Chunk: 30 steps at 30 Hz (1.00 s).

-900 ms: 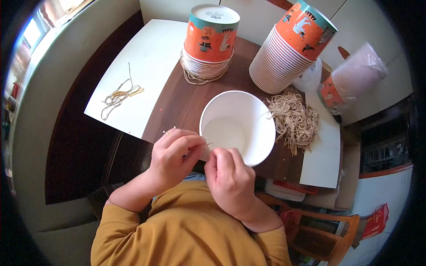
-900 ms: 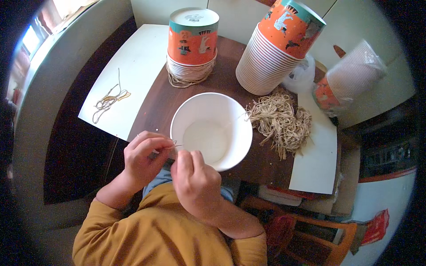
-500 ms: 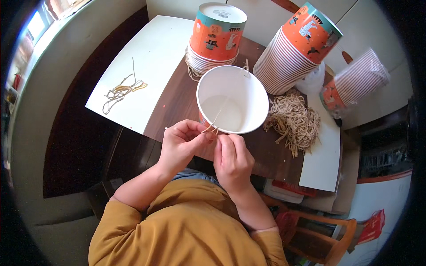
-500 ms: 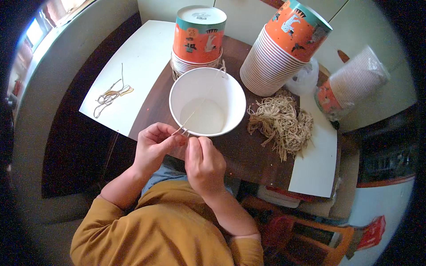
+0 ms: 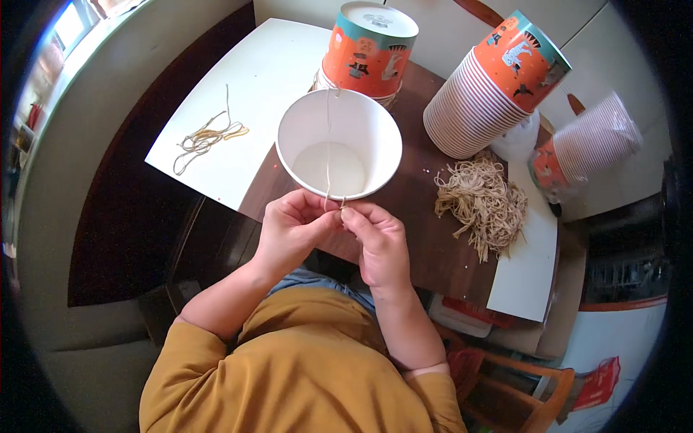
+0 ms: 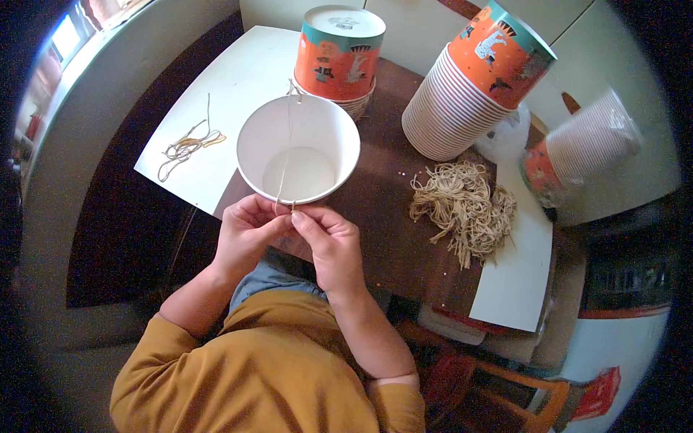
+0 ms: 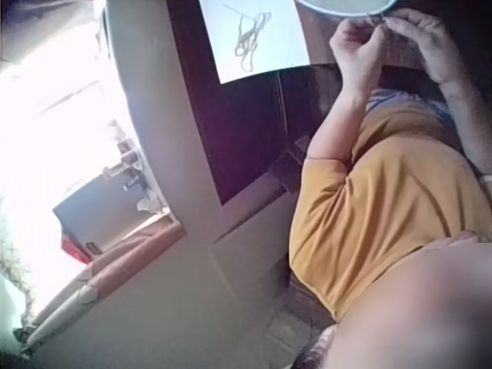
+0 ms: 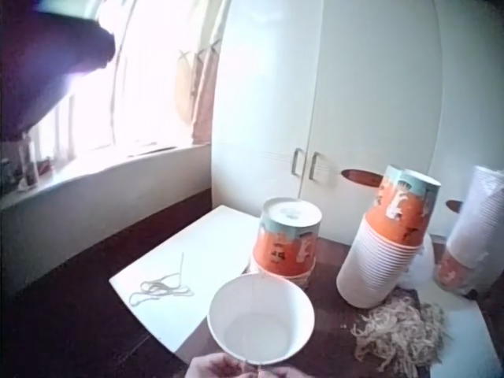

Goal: Attaching thin strings to the rims of paper cups.

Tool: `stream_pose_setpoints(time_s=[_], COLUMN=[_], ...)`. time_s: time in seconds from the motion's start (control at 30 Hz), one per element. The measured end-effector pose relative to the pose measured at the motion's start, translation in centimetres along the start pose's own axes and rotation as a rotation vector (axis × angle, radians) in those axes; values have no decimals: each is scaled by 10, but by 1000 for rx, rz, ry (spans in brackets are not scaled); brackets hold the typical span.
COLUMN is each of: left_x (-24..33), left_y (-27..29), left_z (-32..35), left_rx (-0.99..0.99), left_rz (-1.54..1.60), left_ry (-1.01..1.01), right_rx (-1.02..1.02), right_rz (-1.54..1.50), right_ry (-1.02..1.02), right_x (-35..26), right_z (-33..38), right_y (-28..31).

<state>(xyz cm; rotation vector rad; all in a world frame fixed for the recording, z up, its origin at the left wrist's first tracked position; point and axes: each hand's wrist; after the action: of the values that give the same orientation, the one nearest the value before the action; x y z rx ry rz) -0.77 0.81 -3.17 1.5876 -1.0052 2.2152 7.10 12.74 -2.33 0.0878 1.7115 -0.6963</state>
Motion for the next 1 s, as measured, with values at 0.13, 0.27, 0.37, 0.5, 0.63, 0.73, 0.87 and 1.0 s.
stream_pose_setpoints(time_s=[0.13,0.27,0.37,0.5,0.63,0.73,0.87,1.0], left_x=[5,0,2,-2,0,6,9,9], left_y=[-7,-9,-9,-3,-1,2,7,6], left_z=[3,8,9,4,1,-3,-7,-9], left_rx=[58,148,207,266,204,136,92,45], left_rz=[-109,-274,-613,-819,-971,-1077,-1141,-1087], left_ry=[-97,-221,-467,-729,-870,-987,-1038,-1101], right_rx=[91,133,112,161,148,165,239,240], right_rz=[-266,-422,-443,-339,-240,-234,-320,-412], right_ry=[-158,-280,-309,-249,-192,-193,-272,-316], right_x=[10,8,1,0,4,5,2,13], right_z=[-1,0,3,8,10,11,10,4], right_y=[8,3,2,0,5,8,4,8])
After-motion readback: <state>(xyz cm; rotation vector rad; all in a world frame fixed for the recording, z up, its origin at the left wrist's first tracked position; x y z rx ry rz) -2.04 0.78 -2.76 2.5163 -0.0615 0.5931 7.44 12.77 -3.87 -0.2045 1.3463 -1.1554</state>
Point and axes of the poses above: each hand's wrist, its own z-axis away from the middle knuckle, its own y-axis out of the back of the hand, x = y × z, and after that the axes turned 11 degrees about y, right-handed
